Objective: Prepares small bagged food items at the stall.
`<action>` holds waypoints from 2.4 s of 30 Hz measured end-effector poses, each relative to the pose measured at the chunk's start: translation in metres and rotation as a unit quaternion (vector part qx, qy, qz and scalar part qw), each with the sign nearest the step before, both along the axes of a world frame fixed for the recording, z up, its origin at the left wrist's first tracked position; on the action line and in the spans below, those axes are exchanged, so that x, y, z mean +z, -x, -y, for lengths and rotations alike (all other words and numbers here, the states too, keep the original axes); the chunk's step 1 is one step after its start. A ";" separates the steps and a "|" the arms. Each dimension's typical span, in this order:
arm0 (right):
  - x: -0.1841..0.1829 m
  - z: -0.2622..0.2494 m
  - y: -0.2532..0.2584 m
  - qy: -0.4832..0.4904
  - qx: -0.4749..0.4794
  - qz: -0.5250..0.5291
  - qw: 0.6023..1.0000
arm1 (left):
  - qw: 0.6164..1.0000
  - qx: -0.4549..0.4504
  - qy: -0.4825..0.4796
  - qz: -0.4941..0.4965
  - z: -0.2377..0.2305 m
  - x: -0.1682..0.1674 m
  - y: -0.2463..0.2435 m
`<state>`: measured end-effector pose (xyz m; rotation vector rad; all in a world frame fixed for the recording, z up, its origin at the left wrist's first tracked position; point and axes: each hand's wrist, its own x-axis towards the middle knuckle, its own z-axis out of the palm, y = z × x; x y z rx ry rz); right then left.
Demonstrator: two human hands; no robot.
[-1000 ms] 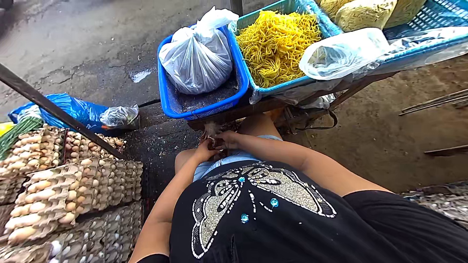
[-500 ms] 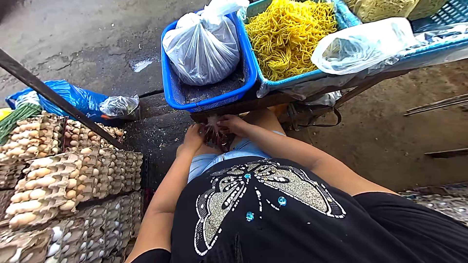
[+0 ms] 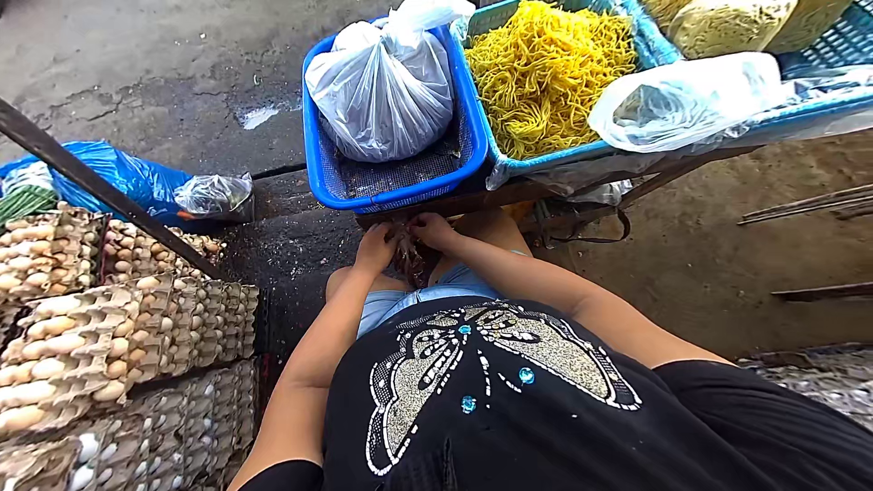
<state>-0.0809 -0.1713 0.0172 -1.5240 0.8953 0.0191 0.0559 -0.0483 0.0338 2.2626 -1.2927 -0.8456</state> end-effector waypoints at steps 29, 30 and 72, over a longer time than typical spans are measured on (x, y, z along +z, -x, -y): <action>0.005 -0.007 -0.004 0.234 0.108 0.007 0.966 | 0.996 0.033 0.003 -0.083 0.003 0.001 0.002; 0.007 -0.007 -0.005 0.235 0.107 0.006 0.966 | 0.995 0.037 0.001 -0.092 0.003 0.001 0.001; 0.126 0.091 -0.019 0.399 0.091 0.056 0.911 | 0.927 -0.069 -0.158 0.333 0.129 0.145 -0.091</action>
